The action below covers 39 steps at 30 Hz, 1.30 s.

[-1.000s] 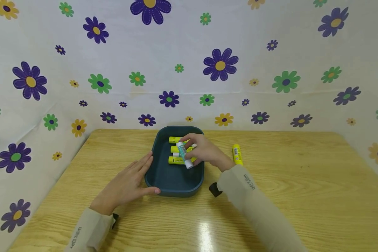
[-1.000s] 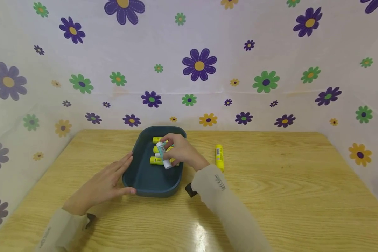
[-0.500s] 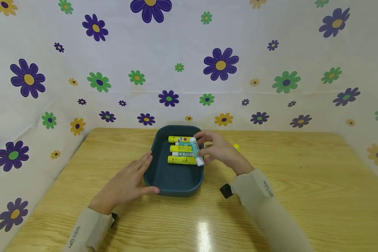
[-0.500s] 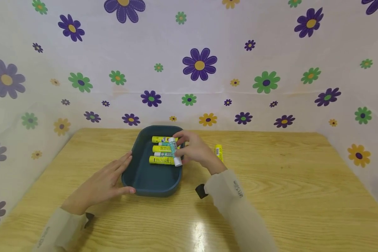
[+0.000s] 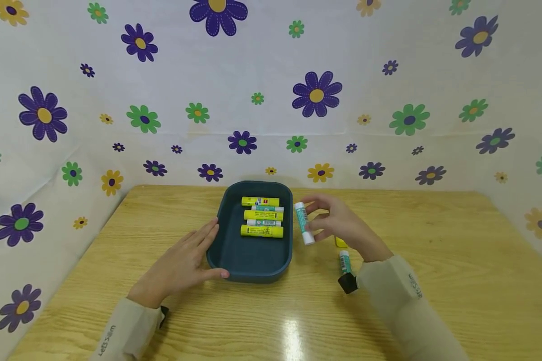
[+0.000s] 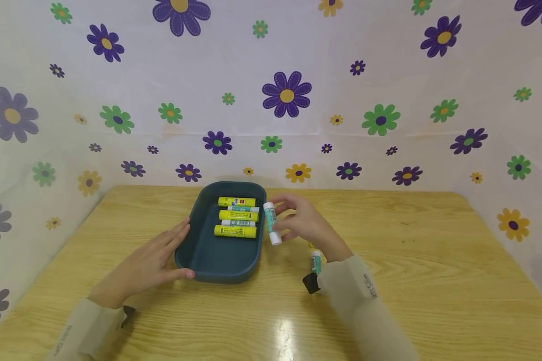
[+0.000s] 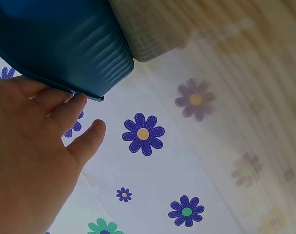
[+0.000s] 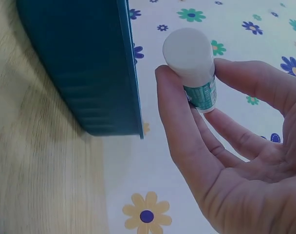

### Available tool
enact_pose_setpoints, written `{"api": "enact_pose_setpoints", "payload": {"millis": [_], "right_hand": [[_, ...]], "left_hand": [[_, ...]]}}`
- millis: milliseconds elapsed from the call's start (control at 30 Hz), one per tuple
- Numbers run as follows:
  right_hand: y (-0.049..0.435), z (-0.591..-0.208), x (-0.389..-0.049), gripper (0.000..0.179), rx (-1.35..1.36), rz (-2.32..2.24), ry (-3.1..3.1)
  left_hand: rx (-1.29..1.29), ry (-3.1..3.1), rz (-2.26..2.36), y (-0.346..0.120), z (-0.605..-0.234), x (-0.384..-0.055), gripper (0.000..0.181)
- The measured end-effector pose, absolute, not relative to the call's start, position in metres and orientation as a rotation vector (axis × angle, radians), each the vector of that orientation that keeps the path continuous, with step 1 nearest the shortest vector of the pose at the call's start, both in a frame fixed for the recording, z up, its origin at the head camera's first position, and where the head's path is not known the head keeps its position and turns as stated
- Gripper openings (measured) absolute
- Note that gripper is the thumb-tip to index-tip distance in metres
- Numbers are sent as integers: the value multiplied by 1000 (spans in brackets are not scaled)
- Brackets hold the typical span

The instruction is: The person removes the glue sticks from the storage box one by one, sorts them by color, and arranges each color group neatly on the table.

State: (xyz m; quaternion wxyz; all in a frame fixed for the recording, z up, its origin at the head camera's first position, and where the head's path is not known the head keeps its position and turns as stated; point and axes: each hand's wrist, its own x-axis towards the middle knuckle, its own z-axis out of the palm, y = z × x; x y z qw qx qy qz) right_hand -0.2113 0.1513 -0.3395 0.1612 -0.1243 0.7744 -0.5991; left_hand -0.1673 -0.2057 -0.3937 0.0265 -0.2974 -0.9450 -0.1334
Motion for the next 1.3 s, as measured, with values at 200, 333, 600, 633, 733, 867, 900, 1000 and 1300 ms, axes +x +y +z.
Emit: {"api": "enact_pose_setpoints", "payload": {"millis": [200,333,600,633,733,867,900,1000,1300], "right_hand": [[169,-343,-202,60,-369,-1689,2241],[179,-346,-197,57,-387,-1683,2245],[197,-350,-187,58,-364,-1697,2255],[199,-351,-185,59,-364,-1704,2249],[207,-353,-180,59,-346,-1719,2241],[216,-356,-175,62,-323,-1712,2252],[218,-357,-174,63,-317,-1703,2258],[223,-359,-172,63,-298,-1670,2277],[238,-367,-161,61,-241,-1585,2322]], "left_hand": [[-919,-2916,-413,-205,-395,-168,110],[-914,-2918,-400,-205,-396,-168,111],[-908,-2917,-409,-205,-397,-168,111],[-907,-2918,-410,-205,-397,-168,111],[-907,-2919,-423,-205,-397,-168,111],[-912,-2914,-436,-205,-397,-168,111],[-911,-2913,-440,-205,-397,-167,112],[-914,-2906,-448,-205,-396,-167,112],[-915,-2909,-448,-206,-396,-167,112]]}}
